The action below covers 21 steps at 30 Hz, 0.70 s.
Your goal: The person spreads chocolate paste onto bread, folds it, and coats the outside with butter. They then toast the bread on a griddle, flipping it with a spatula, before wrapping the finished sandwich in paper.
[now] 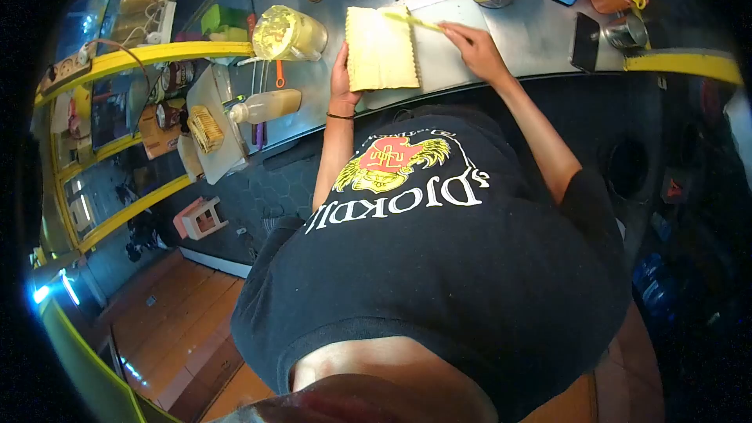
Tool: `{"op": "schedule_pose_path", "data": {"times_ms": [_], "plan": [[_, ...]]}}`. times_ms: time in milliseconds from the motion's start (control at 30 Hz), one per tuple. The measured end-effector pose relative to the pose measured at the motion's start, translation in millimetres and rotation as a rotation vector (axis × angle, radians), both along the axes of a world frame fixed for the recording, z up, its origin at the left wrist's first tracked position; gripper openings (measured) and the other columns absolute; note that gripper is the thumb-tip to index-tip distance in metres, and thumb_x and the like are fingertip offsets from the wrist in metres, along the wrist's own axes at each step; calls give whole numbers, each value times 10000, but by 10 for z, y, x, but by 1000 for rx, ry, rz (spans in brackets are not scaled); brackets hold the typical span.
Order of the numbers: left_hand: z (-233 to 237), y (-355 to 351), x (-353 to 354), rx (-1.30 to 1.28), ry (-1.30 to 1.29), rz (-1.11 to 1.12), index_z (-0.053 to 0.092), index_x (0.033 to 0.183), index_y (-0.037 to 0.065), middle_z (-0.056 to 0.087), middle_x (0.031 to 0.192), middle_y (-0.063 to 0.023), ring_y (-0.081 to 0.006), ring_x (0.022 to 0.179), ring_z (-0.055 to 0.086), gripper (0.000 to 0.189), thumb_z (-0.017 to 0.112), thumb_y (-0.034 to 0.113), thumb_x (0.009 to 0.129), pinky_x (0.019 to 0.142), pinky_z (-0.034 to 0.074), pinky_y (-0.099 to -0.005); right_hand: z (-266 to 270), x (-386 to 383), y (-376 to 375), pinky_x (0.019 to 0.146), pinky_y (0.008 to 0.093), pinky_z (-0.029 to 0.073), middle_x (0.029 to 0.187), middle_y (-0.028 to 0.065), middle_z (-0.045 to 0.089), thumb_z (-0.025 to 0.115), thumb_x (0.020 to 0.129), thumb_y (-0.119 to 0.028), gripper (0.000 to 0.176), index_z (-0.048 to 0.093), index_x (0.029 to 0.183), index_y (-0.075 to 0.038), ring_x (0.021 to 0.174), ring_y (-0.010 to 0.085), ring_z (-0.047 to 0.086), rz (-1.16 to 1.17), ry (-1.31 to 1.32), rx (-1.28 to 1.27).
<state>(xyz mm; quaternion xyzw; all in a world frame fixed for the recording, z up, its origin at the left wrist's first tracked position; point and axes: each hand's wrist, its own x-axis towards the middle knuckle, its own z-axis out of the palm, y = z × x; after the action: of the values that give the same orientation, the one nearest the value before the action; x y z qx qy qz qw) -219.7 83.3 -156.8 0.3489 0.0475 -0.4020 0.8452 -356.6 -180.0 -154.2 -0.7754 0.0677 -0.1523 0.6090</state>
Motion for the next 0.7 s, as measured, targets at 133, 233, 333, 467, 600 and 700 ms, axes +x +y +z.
{"op": "schedule_pose_path", "data": {"times_ms": [133,233,333,467,600,700], "plan": [[-35,-73,-12,35,-28,-12,442,1385,60,568,1314,-111,-263,1167,583,460,409,347,1027,1001,475,-419,160,-121,-40,697,404,481,884,131,606,582,892,-117,333,654,1215,-156,765,313,610,219,64,-589],[50,-130,-21,43,-70,46,417,1407,70,539,1347,-116,-266,1189,567,459,390,335,1033,1008,470,-417,476,-360,43,722,416,491,836,136,633,578,928,-159,266,677,1174,-136,787,326,619,430,120,-441],[58,-129,-67,11,-103,86,412,1411,74,534,1352,-120,-267,1194,564,456,376,330,1036,1010,469,-417,343,-148,-119,827,343,498,984,141,700,563,963,-197,270,670,1170,-59,912,237,660,295,74,-236],[-39,-105,-42,45,-89,83,437,1390,64,551,1331,-122,-262,1165,580,441,372,321,1038,992,479,-406,361,136,-161,842,287,482,1037,132,713,541,987,-255,335,651,1176,-2,925,148,628,152,181,-67],[-189,-59,62,107,-15,115,485,1345,38,590,1284,-121,-252,1124,602,424,381,309,1035,970,491,-385,471,-27,-139,698,288,472,906,70,707,550,983,-294,357,656,1168,-7,754,133,570,374,432,-9],[-244,-64,39,112,3,130,509,1315,10,598,1275,-144,-273,1147,594,461,411,351,1021,1000,470,-403,471,-126,-133,692,295,485,907,62,718,548,983,-270,335,659,1164,-12,737,148,607,446,553,-64]]}}
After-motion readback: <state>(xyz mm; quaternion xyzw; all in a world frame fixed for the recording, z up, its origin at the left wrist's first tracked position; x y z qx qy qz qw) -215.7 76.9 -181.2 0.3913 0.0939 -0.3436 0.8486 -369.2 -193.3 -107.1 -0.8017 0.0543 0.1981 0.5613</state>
